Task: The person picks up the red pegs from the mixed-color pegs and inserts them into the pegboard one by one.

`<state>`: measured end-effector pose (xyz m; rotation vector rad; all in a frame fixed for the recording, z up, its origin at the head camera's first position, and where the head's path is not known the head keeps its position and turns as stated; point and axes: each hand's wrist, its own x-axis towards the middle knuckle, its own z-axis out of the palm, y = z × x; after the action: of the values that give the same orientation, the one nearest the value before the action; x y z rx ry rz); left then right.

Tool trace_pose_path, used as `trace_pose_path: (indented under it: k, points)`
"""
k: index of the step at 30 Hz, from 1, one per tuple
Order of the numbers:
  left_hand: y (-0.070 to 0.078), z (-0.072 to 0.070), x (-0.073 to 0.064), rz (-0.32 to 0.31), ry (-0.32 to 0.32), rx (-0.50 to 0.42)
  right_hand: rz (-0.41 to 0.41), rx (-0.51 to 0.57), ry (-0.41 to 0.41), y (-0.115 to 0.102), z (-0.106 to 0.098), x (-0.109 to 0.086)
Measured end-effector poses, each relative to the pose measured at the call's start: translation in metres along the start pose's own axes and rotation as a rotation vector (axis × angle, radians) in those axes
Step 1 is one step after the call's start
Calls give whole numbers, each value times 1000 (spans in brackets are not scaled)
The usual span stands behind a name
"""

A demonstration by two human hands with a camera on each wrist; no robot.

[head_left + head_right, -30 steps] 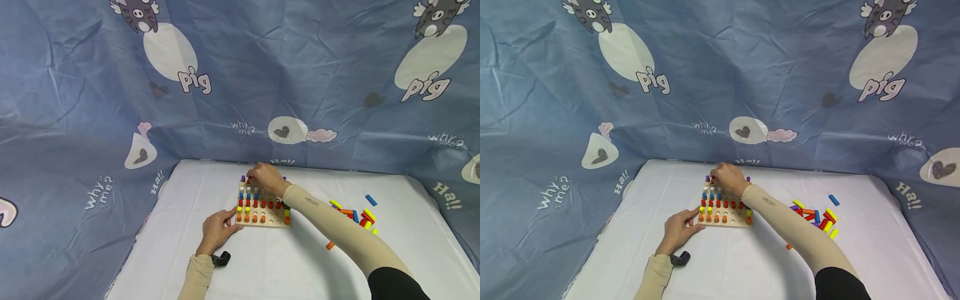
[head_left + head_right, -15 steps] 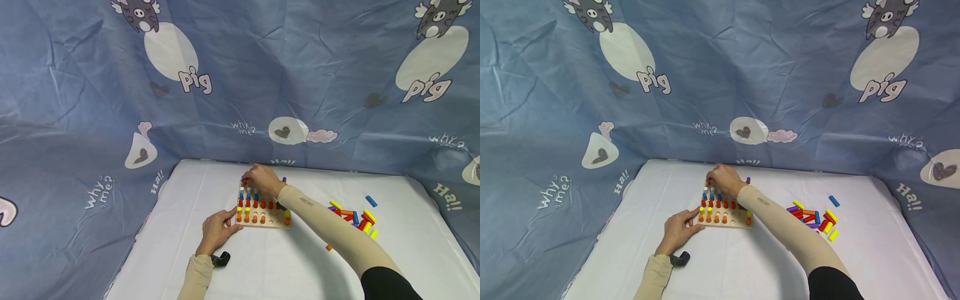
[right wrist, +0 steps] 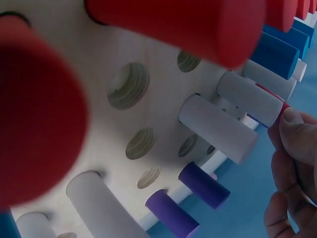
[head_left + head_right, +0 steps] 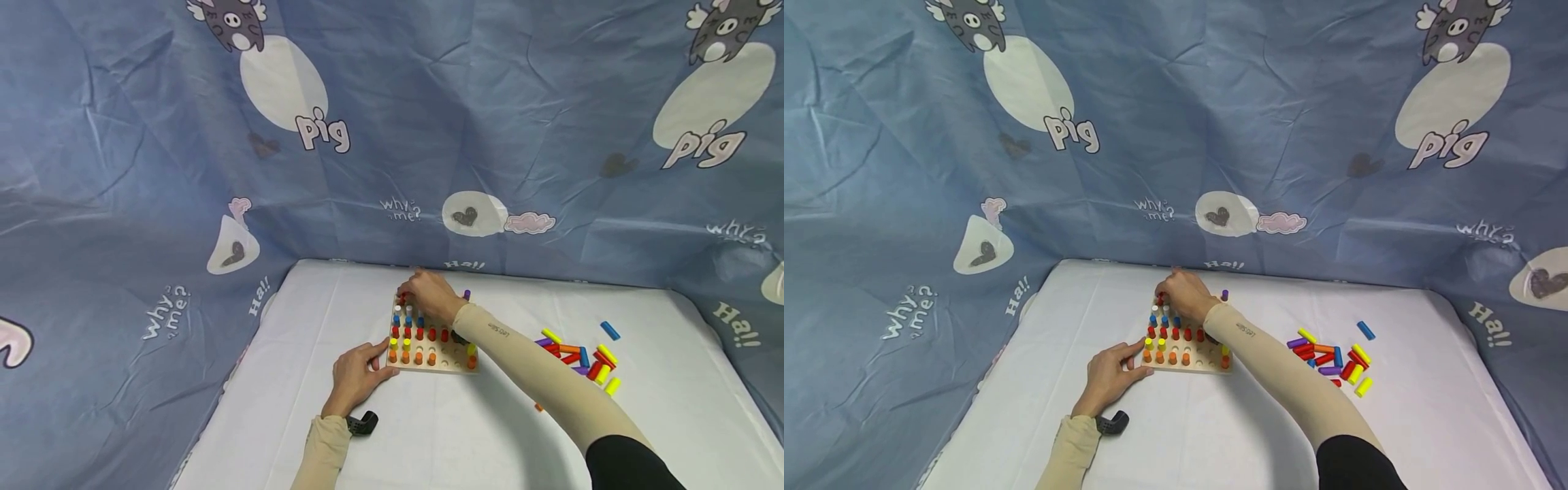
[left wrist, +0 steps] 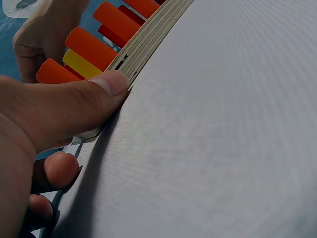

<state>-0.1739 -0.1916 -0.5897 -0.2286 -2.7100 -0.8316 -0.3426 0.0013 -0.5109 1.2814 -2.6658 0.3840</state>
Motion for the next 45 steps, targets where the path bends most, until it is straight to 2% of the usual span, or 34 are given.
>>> trace_pose_path:
  k: [8, 15, 21, 29, 38, 45]
  points:
    - [1, 0, 0, 11, 16, -10, -32, 8, 16, -1, 2, 3]
    - [1, 1, 2, -3, 0, 1, 3, -7, 5, 0, 1, 2]
    - [1, 0, 3, -4, 4, -1, -15, -18, 10, -1, 0, 4]
    - [2, -1, 3, -5, -3, 2, -24, -34, -72, -7, 2, 6]
    - [2, -1, 1, -5, 2, 2, -3, -32, -121, -10, 3, 4]
    - [0, -1, 0, -7, -1, -2, -23, -84, -128, -9, 2, 3]
